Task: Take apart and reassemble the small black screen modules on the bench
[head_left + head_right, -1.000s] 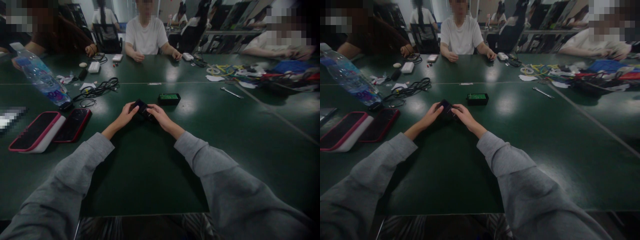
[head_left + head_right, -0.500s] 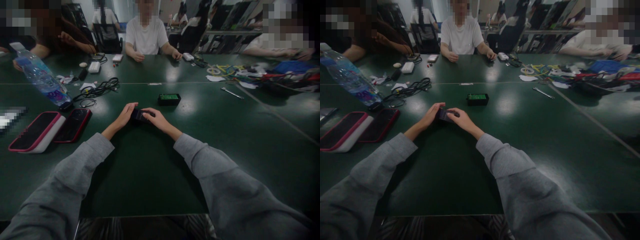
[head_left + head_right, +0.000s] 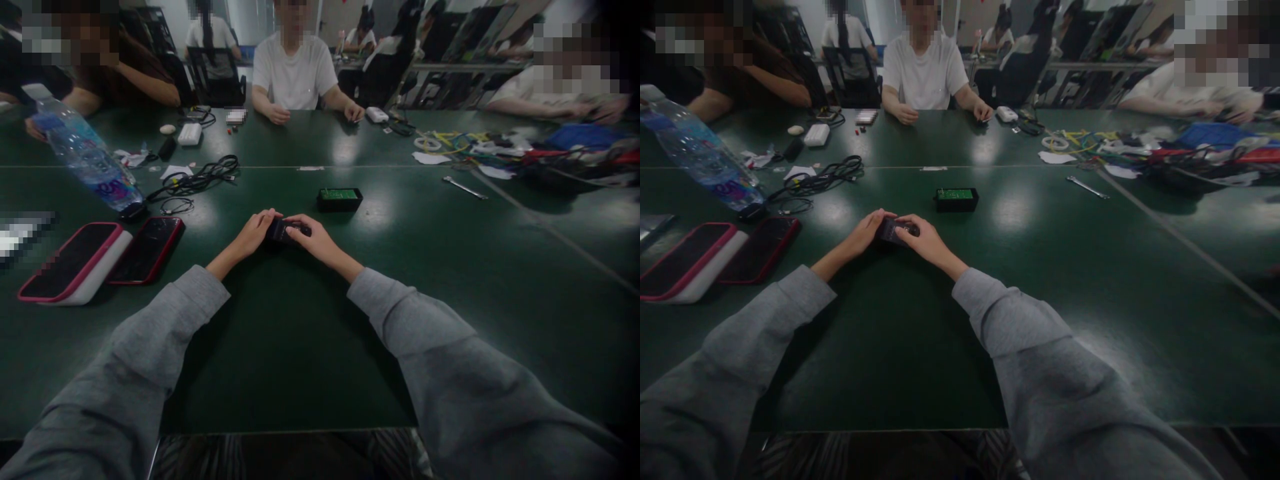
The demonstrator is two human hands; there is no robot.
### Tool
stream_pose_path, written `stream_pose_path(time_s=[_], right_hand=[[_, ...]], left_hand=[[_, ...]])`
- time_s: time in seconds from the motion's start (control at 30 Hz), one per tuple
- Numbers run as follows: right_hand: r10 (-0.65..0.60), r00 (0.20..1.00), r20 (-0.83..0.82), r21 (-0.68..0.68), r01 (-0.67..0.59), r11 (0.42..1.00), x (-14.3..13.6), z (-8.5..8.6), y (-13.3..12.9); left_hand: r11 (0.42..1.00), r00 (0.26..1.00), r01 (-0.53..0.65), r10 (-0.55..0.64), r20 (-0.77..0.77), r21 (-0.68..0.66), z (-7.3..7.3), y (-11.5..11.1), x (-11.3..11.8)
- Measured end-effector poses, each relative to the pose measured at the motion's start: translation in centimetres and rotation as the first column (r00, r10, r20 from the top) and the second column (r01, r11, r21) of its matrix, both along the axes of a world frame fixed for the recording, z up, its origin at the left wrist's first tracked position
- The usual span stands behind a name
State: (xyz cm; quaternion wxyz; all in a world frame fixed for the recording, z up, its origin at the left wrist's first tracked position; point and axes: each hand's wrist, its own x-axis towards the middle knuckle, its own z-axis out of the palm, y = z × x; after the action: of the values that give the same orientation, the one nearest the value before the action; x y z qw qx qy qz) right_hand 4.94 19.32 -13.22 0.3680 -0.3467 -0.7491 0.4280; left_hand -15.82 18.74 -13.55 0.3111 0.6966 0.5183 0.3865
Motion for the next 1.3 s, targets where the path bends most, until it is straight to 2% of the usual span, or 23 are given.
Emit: stream_pose_path(time_s=[0.13,0.27,0.43,0.67,0.83,0.9,1.07,1.3], right_hand=[[-0.050,0.999,0.022,0.140,0.046,0.989,-0.1,-0.1,-0.1],[-0.090,0.994,0.059,0.308,0.068,0.949,-0.2,-0.1,-0.2],[-0.093,0.980,0.177,0.464,0.001,0.886,-0.4,0.1,-0.8],[-0.183,0.958,0.221,0.477,0.058,0.877,-0.6,-0.5,-0.6],[-0.183,0.948,0.262,0.466,0.041,0.884,-0.6,-0.2,-0.7],[-0.210,0.934,0.290,0.504,0.038,0.863,-0.6,0.0,-0.9],[-0.306,0.857,0.415,0.645,-0.039,0.764,-0.5,0.4,-1.4],[-0.274,0.882,0.383,0.657,-0.052,0.752,-0.4,0.4,-1.5]], left_hand=[[1.000,0.999,0.012,-0.012,0.032,0.011,-0.3,0.2,0.0],[0.999,0.999,0.006,-0.009,0.050,0.053,-0.6,0.3,0.0],[0.998,0.999,-0.017,0.015,0.043,0.058,-0.4,0.1,0.1],[0.998,1.000,-0.009,0.007,0.027,0.067,-0.6,0.3,0.0],[0.997,1.000,-0.010,0.008,0.030,0.071,-1.0,0.5,-0.2],[0.997,1.000,-0.019,0.017,0.026,0.074,-1.0,0.5,-0.2],[0.993,0.999,-0.045,0.042,0.035,0.107,-0.8,0.5,-0.1],[0.995,0.997,0.002,-0.010,0.076,0.103,-1.4,0.9,-0.3]])
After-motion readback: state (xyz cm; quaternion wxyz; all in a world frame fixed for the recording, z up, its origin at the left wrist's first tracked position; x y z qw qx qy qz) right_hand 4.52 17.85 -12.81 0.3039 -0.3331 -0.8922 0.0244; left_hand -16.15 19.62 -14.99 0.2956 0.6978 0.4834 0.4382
